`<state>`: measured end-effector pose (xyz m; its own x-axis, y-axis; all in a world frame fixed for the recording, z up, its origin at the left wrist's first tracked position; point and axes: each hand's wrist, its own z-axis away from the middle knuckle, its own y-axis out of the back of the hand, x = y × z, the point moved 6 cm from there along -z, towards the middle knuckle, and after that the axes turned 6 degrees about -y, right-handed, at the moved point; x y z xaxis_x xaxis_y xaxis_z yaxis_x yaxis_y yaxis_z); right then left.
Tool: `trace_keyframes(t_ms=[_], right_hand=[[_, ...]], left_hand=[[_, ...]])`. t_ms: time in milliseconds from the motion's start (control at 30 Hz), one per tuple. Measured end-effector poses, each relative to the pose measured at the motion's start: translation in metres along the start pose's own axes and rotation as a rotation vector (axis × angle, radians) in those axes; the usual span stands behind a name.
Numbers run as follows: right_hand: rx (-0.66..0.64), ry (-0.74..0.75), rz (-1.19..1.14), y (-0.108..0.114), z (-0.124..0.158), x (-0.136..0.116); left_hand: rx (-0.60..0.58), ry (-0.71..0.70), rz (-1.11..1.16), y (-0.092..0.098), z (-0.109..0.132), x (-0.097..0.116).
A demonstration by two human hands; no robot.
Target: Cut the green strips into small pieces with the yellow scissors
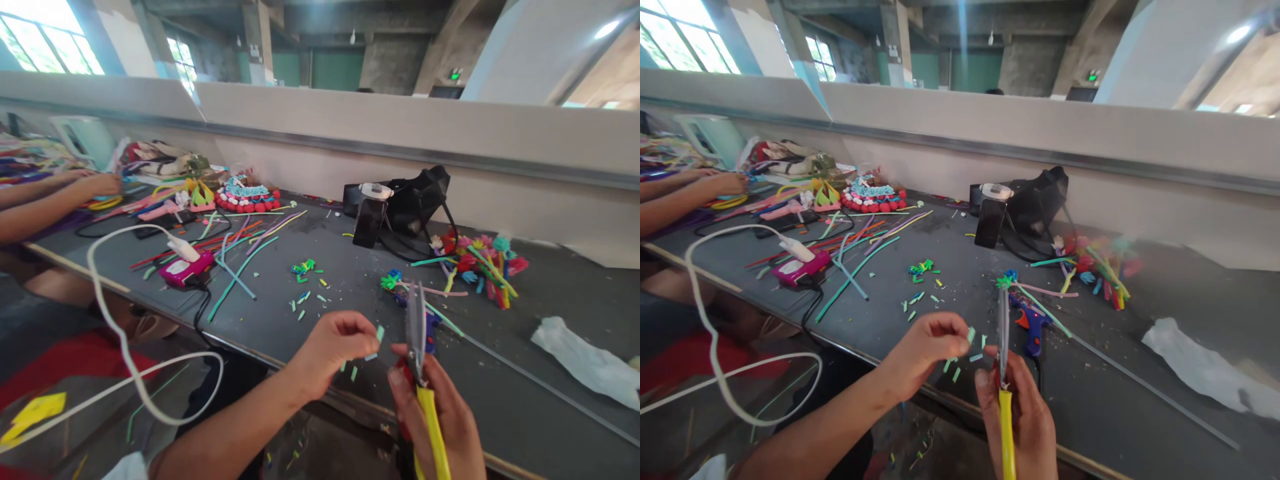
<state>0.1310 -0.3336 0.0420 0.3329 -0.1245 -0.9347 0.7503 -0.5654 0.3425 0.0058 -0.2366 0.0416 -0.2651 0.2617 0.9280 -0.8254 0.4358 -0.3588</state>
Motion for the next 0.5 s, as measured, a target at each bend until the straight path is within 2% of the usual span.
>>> trace_keyframes(t_ms=[100,200,367,500], right_hand=[[-0.084,0.234,0.140,-0.005,-0.002,-0.001],[-0.095,0.421,0.233,-0.011,0.002,0.001],[-0.056,0.415,0.264,-0.015,0.005,0.012],[-0.108,0.476,0.306,-0.018,0.004,0.014]], left_hand=[[0.146,-0.114,0.141,0.011,-0.001,0.019],[0.178,-0.143,0.196,0.015,-0.001,0.024],[0.169,-0.162,0.236,0.014,0.001,0.025],[0.148,-0.173,0.269,0.013,0.001,0.025]])
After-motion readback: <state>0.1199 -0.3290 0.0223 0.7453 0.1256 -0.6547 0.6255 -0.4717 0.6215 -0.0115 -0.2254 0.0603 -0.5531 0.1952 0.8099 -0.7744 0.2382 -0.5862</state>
